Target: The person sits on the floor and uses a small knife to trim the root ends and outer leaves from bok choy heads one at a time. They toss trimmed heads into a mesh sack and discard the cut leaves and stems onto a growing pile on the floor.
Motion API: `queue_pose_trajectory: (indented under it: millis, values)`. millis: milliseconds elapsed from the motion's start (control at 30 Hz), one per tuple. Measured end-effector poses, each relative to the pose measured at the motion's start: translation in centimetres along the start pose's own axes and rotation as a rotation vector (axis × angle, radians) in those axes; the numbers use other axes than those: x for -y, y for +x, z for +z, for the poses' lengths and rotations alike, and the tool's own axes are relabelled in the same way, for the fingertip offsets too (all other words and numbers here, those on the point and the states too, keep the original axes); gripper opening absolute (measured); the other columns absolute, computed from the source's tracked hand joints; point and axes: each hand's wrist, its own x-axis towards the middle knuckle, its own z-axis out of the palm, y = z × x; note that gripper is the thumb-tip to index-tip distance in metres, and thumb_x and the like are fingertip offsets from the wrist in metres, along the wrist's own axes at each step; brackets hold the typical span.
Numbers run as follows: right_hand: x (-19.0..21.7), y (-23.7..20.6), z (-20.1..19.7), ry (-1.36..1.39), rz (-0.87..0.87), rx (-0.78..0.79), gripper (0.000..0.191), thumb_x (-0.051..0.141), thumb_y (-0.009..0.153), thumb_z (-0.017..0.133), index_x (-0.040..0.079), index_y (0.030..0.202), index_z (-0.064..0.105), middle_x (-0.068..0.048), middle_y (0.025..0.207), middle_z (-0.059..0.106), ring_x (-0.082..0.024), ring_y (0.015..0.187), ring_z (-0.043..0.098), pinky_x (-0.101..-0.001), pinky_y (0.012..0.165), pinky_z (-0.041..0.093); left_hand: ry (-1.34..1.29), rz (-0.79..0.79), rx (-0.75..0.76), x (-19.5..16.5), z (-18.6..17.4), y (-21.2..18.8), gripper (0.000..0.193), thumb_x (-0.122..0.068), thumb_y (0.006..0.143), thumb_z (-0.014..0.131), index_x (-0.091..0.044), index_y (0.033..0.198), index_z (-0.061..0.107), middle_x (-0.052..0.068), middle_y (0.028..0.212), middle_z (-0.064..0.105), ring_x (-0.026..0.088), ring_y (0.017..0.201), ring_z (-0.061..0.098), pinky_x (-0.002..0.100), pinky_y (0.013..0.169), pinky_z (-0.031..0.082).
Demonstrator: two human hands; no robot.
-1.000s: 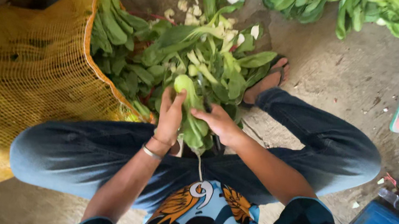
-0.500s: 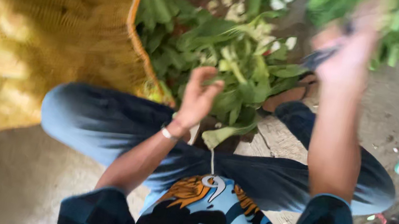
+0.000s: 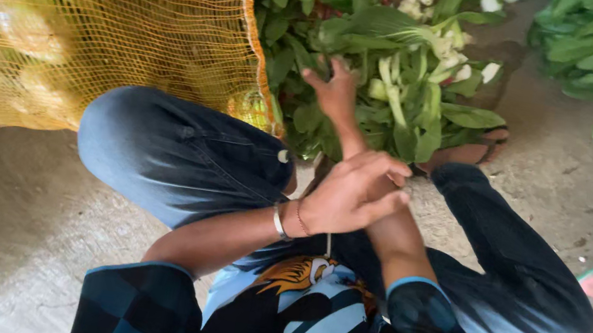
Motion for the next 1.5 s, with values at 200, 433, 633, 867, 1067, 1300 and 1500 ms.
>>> queue_pose_trajectory:
  millis: [200, 433, 633, 867, 1067, 1300, 1500]
  values:
    - [1.3, 0.5, 5.2, -0.183, 0.132, 0.099, 0.048, 0.039, 0.082, 0.084, 0.002, 0.108, 0.070, -0.022, 0.086, 0.071, -0.042, 0.081, 0.068, -0.0493, 0.072, 0.053, 0.025, -0.105, 0.024, 0.0, -1.1, 1.2, 0.032, -0.024, 0.098, 0.069, -0.004, 0.122, 0.062, 0.011, 0.106, 0.070, 0.028, 0.104, 0.071, 0.037, 0.088, 0.057]
    - [-1.1, 0.4, -2.8, 0.110, 0.107, 0.240, 0.040, 0.034, 0.092, 0.083, 0.001, 0.084, 0.061, -0.001, 0.067, 0.048, -0.011, 0.065, 0.040, -0.0320, 0.058, 0.038, 0.035, -0.127, -0.126, 3.3, -0.3, 0.7, 0.031, -0.022, 0.095, 0.072, -0.005, 0.121, 0.063, 0.010, 0.105, 0.069, 0.025, 0.100, 0.070, 0.035, 0.089, 0.056]
    - [3.4, -2.4, -15.0, 0.091, 0.112, 0.389, 0.022, 0.023, 0.094, 0.077, 0.003, 0.100, 0.070, 0.002, 0.079, 0.061, -0.008, 0.074, 0.051, -0.0294, 0.066, 0.045, -0.356, -0.420, -0.887, 11.9, 2.4, 0.1, 0.028, -0.028, 0.108, 0.058, -0.005, 0.121, 0.052, 0.005, 0.115, 0.053, 0.014, 0.107, 0.050, 0.028, 0.098, 0.043]
    - [3.1, -5.6, -18.8, 0.098, 0.013, 0.220, 0.022, 0.018, 0.096, 0.076, 0.002, 0.112, 0.073, -0.002, 0.095, 0.075, -0.009, 0.086, 0.068, -0.0267, 0.081, 0.054, -0.277, -0.739, -1.008, 19.6, 4.3, 0.1, 0.048, -0.038, 0.094, 0.068, -0.004, 0.121, 0.046, 0.009, 0.113, 0.048, 0.019, 0.100, 0.047, 0.033, 0.091, 0.042]
    - [-3.6, -1.7, -8.4, 0.142, 0.179, 0.028, 0.026, 0.028, 0.093, 0.077, 0.007, 0.107, 0.076, -0.007, 0.088, 0.078, -0.016, 0.077, 0.071, -0.0301, 0.072, 0.056, -0.172, -0.459, -0.823, 16.0, 6.6, -1.6, 0.049, -0.031, 0.098, 0.068, -0.002, 0.129, 0.044, 0.011, 0.121, 0.050, 0.020, 0.111, 0.049, 0.034, 0.097, 0.044]
    - [1.6, -0.1, 0.5, -0.152, 0.163, -0.175, 0.065, 0.042, 0.064, 0.091, 0.004, 0.111, 0.069, -0.023, 0.103, 0.070, -0.045, 0.091, 0.069, -0.0507, 0.074, 0.056, -0.319, -0.195, -0.607, 8.7, 5.8, -2.0, 0.041, -0.018, 0.104, 0.065, -0.003, 0.135, 0.043, 0.009, 0.128, 0.048, 0.017, 0.121, 0.047, 0.031, 0.108, 0.041]
    - [1.9, 0.1, -0.1, -0.303, 0.215, -0.115, 0.059, 0.038, 0.072, 0.089, 0.007, 0.117, 0.067, -0.022, 0.111, 0.071, -0.045, 0.100, 0.067, -0.0529, 0.084, 0.054, -0.198, -0.313, -0.528, 8.2, 4.0, -0.2, 0.035, -0.014, 0.099, 0.068, -0.002, 0.127, 0.051, 0.006, 0.116, 0.056, 0.013, 0.094, 0.049, 0.027, 0.088, 0.046]
